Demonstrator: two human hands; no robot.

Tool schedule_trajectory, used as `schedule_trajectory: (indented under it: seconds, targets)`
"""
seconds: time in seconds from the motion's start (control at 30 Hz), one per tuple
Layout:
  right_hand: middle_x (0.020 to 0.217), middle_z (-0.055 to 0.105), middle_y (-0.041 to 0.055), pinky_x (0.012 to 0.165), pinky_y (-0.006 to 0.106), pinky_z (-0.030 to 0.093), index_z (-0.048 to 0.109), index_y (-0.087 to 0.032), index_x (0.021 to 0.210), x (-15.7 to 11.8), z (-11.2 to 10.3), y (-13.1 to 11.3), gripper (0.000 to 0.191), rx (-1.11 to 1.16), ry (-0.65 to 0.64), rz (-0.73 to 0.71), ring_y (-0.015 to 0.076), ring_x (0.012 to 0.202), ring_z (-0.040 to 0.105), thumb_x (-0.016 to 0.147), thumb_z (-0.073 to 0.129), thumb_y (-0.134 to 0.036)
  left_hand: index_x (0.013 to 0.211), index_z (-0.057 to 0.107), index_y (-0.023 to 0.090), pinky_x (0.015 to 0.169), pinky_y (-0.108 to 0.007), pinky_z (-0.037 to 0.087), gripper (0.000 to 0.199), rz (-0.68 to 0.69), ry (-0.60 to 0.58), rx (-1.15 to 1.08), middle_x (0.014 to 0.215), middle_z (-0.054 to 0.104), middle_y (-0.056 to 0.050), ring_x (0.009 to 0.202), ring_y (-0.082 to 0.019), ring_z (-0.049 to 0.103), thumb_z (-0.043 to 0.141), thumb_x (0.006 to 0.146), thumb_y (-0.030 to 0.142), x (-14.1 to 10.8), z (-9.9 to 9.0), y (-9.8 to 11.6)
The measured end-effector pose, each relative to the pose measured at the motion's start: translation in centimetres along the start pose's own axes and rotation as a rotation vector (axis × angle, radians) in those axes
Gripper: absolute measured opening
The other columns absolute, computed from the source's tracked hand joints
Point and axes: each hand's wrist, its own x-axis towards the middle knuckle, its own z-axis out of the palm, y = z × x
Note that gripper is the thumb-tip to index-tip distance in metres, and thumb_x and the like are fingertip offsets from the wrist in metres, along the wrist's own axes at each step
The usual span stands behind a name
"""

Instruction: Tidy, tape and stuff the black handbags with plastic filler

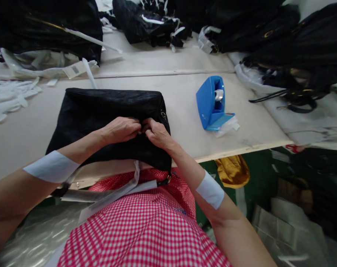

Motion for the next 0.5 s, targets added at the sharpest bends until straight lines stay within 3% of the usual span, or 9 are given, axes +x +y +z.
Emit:
schedule_trajectory:
  seconds: [0.1,0.17,0.23,0.37,0.43,0.5]
  targets:
    - [0.098,0.072,0.0075,0.086,0.03,0.05,0.061,-0.011,0.115,-1.5,-0.9,-1.1,0.036,0.072,0.036,0.002,0.0173,0.089,0.067,0.082,0.046,-0.013,0.091,0.067,0.014,0.067,-0.03,0.046,0.016,-0.007,-0.024,-0.022,0.09,0.069,-0.01,0.079,-0.021,0.064,0.051,0.09,0.018,-0.1,-0.1,-0.1]
    - [0.098,0.072,0.0057,0.083,0.028,0.051,0.064,-0.015,0.11,-3.0,-3.2,-1.1,0.029,0.107,0.063,0.023,0.0159,0.087,0.067,0.087,0.048,-0.021,0.087,0.066,0.015,0.063,-0.028,0.045,0.016,-0.008,0.0,-0.005,0.084,0.069,-0.008,0.073,-0.02,0.064,0.05,0.09,0.019,-0.3,0.2,-0.4]
    - [0.094,0.072,0.0041,0.078,0.026,0.051,0.068,-0.017,0.105,-4.8,-7.2,-0.3,0.026,0.054,0.186,0.098,0.0153,0.082,0.067,0.089,0.051,-0.027,0.082,0.064,0.017,0.061,-0.028,0.044,0.02,0.004,0.053,0.02,0.08,0.068,-0.007,0.069,-0.019,0.064,0.046,0.091,0.019,-0.3,1.0,-0.9]
    - [0.084,0.07,0.0042,0.074,0.026,0.046,0.073,-0.016,0.094,-8.2,-17.5,2.4,0.022,-0.307,0.74,0.419,0.0159,0.076,0.061,0.086,0.055,-0.025,0.082,0.063,0.018,0.063,-0.029,0.046,0.022,0.045,0.151,0.039,0.081,0.068,-0.007,0.072,-0.021,0.066,0.043,0.092,0.016,-0.2,2.1,-1.5]
    - [0.078,0.068,0.0027,0.07,0.025,0.043,0.074,-0.016,0.087,-8.6,-21.2,3.6,0.018,-0.345,0.823,0.619,0.0155,0.074,0.058,0.083,0.057,-0.023,0.081,0.063,0.018,0.064,-0.029,0.047,0.024,0.045,0.157,0.056,0.079,0.068,-0.007,0.072,-0.021,0.067,0.042,0.092,0.015,-0.3,2.1,-1.3]
    - [0.072,0.065,0.001,0.065,0.023,0.04,0.073,-0.016,0.081,-7.9,-23.1,4.4,0.016,-0.235,0.768,0.769,0.0137,0.07,0.054,0.082,0.059,-0.023,0.081,0.063,0.018,0.063,-0.029,0.047,0.027,0.033,0.15,0.081,0.078,0.067,-0.007,0.07,-0.021,0.067,0.04,0.093,0.013,-0.4,1.9,-1.1]
